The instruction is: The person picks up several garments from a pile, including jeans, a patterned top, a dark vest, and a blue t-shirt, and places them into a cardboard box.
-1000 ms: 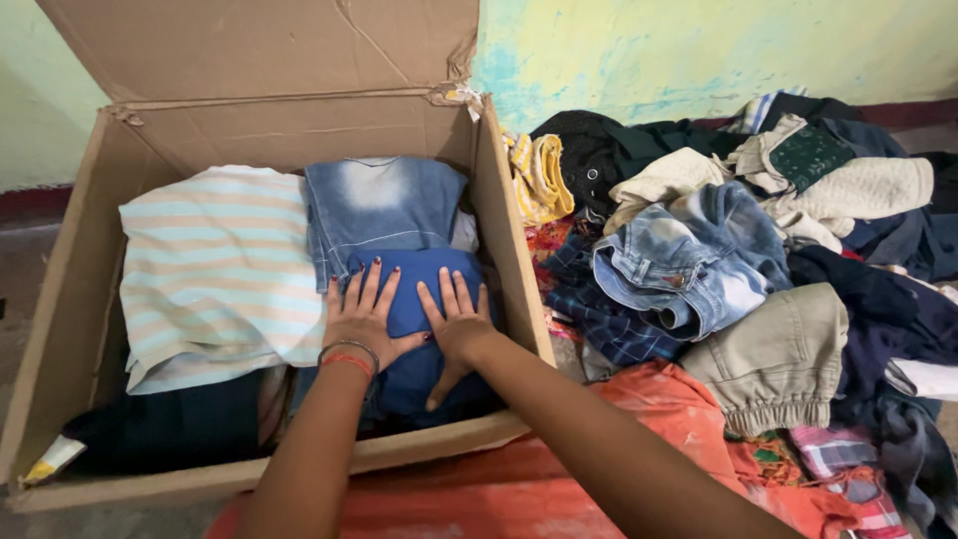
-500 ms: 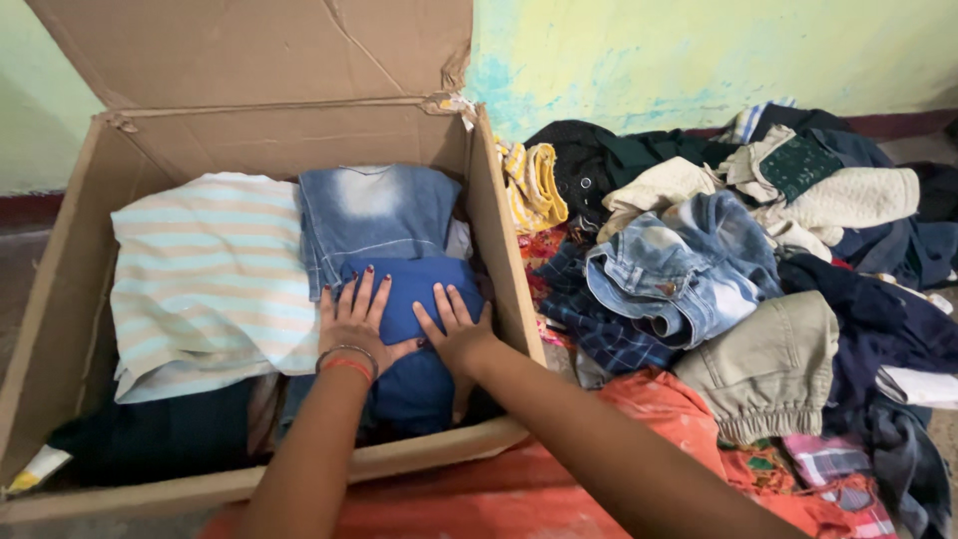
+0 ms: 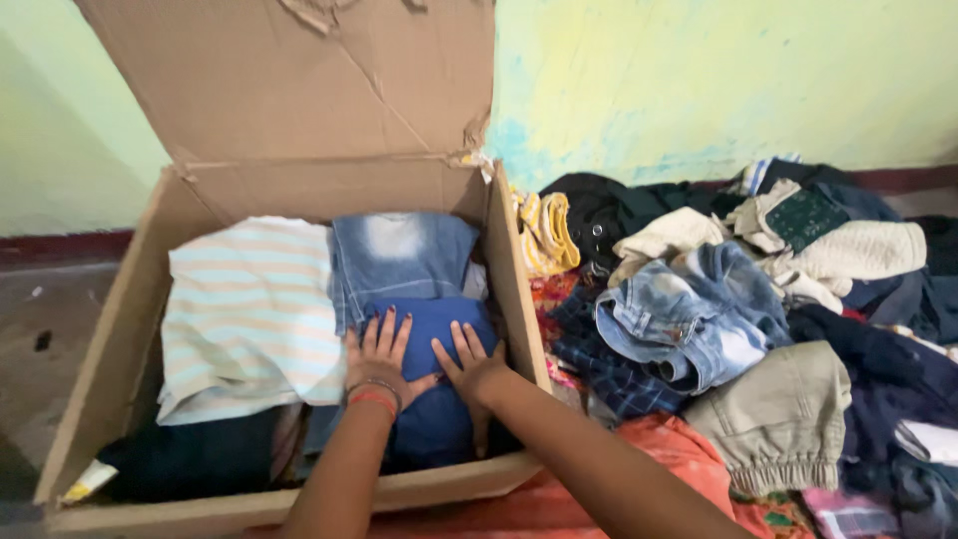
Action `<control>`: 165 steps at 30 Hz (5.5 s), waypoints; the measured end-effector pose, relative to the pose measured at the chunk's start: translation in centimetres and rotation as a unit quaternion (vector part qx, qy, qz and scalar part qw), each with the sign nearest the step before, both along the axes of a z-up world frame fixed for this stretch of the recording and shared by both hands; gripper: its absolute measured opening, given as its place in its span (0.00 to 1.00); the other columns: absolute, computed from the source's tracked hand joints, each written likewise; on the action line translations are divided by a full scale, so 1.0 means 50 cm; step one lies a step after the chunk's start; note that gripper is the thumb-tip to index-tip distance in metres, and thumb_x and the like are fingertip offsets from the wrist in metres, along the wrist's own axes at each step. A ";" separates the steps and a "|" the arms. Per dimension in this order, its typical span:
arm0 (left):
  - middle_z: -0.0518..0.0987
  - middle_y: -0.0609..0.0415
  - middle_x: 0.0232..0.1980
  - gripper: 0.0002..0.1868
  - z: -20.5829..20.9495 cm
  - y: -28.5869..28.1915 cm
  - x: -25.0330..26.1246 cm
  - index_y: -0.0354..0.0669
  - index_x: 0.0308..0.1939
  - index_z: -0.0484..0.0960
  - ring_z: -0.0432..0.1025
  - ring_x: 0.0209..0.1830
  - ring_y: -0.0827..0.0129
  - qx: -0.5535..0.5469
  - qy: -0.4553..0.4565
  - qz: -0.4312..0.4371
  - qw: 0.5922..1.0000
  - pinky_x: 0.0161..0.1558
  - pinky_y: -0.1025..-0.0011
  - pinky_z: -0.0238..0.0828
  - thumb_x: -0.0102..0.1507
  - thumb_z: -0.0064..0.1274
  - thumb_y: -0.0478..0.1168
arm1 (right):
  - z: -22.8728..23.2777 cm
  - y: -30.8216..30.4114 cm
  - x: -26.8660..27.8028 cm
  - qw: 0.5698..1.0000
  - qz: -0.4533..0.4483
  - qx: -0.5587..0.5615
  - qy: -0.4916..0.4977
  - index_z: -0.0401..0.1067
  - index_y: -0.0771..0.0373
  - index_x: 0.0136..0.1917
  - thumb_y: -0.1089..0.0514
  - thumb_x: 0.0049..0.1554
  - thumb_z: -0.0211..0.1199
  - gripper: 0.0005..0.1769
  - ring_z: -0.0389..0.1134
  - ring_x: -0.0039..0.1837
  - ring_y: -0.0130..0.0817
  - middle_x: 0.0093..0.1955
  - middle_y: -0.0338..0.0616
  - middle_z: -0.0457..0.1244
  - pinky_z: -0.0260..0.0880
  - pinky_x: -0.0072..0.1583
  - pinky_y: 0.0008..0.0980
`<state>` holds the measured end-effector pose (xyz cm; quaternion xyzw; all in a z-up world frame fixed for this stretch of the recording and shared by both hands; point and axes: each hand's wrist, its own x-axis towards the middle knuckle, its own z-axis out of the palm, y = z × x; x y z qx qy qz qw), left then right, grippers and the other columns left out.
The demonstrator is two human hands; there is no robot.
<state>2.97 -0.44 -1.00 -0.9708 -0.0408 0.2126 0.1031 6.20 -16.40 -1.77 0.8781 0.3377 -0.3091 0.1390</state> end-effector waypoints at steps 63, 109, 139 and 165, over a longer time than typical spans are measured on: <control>0.61 0.36 0.76 0.76 -0.036 -0.567 0.193 0.35 0.79 0.37 0.61 0.76 0.54 -0.559 -0.047 0.039 0.827 0.73 0.65 0.57 0.44 0.73 0.61 | 0.023 -0.700 0.208 0.855 -0.348 0.353 -0.155 0.72 0.53 0.63 0.53 0.44 0.70 0.32 0.71 0.56 0.53 0.51 0.55 0.69 0.71 0.57 0.46; 0.80 0.55 0.26 0.08 0.163 -0.399 0.299 0.31 0.26 0.83 0.71 0.24 0.72 -0.737 -0.471 0.163 0.457 0.28 0.69 0.66 0.45 0.50 0.24 | 0.272 -0.624 0.112 0.815 -0.325 0.373 -0.302 0.71 0.48 0.66 0.62 0.45 0.61 0.34 0.69 0.60 0.54 0.57 0.54 0.69 0.67 0.61 0.49; 0.82 0.51 0.53 0.30 0.324 -0.421 0.233 0.28 0.56 0.80 0.76 0.49 0.67 -0.846 -0.274 0.014 0.458 0.51 0.69 0.73 0.54 0.73 0.38 | 0.719 -0.291 0.113 0.650 -0.122 0.677 -0.323 0.76 0.56 0.58 0.74 0.44 0.55 0.29 0.71 0.60 0.50 0.56 0.52 0.70 0.71 0.60 0.41; 0.86 0.49 0.33 0.15 0.585 -0.210 0.162 0.34 0.30 0.83 0.79 0.31 0.61 -0.653 -0.575 0.069 0.488 0.39 0.66 0.75 0.41 0.63 0.37 | 0.648 -0.398 0.097 0.695 -0.290 0.655 0.054 0.49 0.56 0.79 0.31 0.52 0.64 0.52 0.69 0.57 0.32 0.61 0.46 0.63 0.74 0.46 0.36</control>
